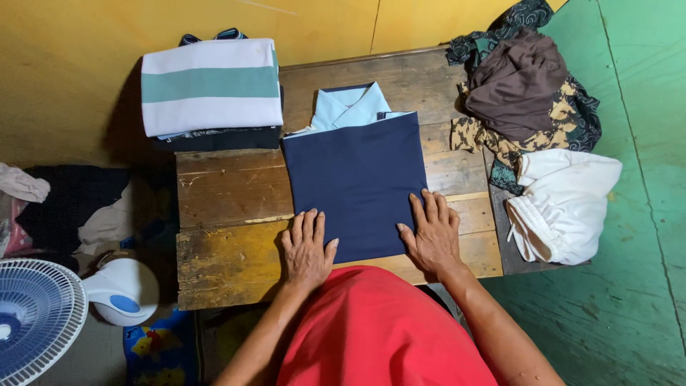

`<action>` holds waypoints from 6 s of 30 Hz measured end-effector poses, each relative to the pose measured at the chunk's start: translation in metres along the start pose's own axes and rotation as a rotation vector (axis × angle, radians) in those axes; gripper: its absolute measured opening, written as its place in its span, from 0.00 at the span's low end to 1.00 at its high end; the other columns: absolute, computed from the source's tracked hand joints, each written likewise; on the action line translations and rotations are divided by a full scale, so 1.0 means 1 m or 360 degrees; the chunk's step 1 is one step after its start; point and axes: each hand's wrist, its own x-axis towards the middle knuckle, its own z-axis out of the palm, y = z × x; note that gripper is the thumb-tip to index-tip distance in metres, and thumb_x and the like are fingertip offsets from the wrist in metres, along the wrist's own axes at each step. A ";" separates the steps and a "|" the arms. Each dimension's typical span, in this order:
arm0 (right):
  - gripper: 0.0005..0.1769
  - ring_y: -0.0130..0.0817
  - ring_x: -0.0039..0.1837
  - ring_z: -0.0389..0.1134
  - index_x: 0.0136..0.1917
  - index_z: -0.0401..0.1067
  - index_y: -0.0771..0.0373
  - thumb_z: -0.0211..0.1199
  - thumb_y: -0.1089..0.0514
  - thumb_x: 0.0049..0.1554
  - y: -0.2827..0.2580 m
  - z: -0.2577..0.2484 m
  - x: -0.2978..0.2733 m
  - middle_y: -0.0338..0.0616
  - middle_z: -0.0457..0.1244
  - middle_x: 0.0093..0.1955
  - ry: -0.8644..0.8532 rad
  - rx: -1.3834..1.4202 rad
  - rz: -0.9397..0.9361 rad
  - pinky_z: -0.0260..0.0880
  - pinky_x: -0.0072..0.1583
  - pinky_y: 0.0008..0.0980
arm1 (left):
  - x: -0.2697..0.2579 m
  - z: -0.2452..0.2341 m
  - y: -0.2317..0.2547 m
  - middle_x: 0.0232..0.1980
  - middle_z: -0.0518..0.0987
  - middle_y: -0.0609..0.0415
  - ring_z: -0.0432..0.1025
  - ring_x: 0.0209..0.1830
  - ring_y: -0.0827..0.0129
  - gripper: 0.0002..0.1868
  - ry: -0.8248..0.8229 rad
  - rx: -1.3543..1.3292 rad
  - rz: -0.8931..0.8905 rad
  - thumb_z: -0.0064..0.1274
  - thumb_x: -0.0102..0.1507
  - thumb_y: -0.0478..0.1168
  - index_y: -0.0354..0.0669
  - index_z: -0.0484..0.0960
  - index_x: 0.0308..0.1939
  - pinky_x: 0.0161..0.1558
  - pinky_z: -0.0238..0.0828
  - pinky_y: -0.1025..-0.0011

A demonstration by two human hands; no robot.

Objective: Folding a blue and white polo shirt on a wooden bench.

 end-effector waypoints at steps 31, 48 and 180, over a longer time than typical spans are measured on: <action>0.36 0.46 0.81 0.46 0.78 0.57 0.49 0.45 0.31 0.65 -0.012 0.001 0.044 0.45 0.51 0.80 0.0184 0.0087 0.0021 0.48 0.69 0.52 | 0.052 -0.044 0.016 0.72 0.64 0.44 0.54 0.75 0.48 0.34 0.0140 -0.0166 -0.0120 0.47 0.67 0.57 0.41 0.67 0.70 0.62 0.50 0.45; 0.35 0.43 0.81 0.45 0.78 0.57 0.48 0.44 0.30 0.65 -0.013 -0.008 0.046 0.42 0.50 0.80 0.0116 0.0107 0.0079 0.48 0.69 0.50 | 0.125 -0.017 -0.053 0.77 0.61 0.47 0.52 0.77 0.51 0.36 -0.0039 0.0078 -0.0235 0.36 0.70 0.62 0.43 0.62 0.75 0.64 0.50 0.46; 0.15 0.40 0.43 0.70 0.52 0.79 0.56 0.63 0.50 0.54 0.027 -0.152 -0.017 0.40 0.73 0.42 -0.0420 0.0661 -0.0251 0.72 0.47 0.37 | 0.027 -0.156 -0.005 0.49 0.86 0.52 0.75 0.29 0.71 0.16 -0.0428 -0.1312 -0.0352 0.55 0.60 0.31 0.45 0.85 0.52 0.33 0.76 0.75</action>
